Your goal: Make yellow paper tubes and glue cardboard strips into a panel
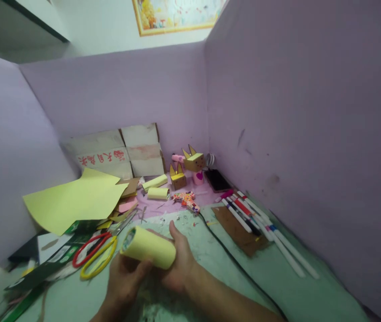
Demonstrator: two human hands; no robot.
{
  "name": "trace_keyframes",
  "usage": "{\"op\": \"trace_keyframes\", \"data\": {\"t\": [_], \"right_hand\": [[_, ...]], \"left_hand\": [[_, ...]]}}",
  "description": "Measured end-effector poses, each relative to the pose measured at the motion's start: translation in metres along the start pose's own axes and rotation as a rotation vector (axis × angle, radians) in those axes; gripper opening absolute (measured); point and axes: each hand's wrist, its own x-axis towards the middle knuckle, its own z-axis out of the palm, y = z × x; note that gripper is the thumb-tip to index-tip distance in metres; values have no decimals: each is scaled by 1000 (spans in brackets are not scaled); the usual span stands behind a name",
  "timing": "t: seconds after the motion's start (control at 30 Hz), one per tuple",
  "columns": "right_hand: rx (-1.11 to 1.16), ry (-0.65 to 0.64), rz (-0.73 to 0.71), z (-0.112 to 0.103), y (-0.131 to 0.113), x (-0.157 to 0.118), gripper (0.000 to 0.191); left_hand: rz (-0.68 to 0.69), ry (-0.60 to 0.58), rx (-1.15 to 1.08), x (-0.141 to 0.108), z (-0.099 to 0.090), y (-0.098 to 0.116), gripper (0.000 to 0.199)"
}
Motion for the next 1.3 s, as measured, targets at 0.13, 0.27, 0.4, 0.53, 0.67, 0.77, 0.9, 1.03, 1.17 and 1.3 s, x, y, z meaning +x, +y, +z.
{"op": "trace_keyframes", "data": {"t": [0.13, 0.27, 0.4, 0.53, 0.67, 0.77, 0.9, 1.03, 1.17, 1.3], "right_hand": [[29, 12, -23, 0, 0, 0, 63], [49, 59, -20, 4, -2, -3, 63], [22, 32, -78, 3, -5, -2, 61], [-65, 95, -65, 1, -5, -1, 62], [-288, 53, -296, 5, -14, -6, 52], [-622, -84, -547, 6, -22, -14, 54], [-1096, -257, -662, 4, -20, -22, 76], [-1329, -137, -618, 6, -9, -22, 66], [-1371, -96, -646, 10, -6, -22, 43], [-1434, -88, -701, 11, -4, -21, 29]], "left_hand": [[9, 5, 41, -3, 2, 0, 41], [-2, -68, 117, -4, 2, -2, 40], [58, -71, 171, -1, -4, -2, 36], [55, -295, 241, 2, -10, -9, 32], [69, -161, 326, 9, -19, -10, 32], [123, -167, 528, 14, -25, -7, 27], [135, -326, 615, 13, -26, -6, 19], [193, -447, 580, 11, -22, -14, 17], [270, -458, 618, 11, -22, -21, 22], [245, -441, 604, 11, -23, -23, 31]]}}
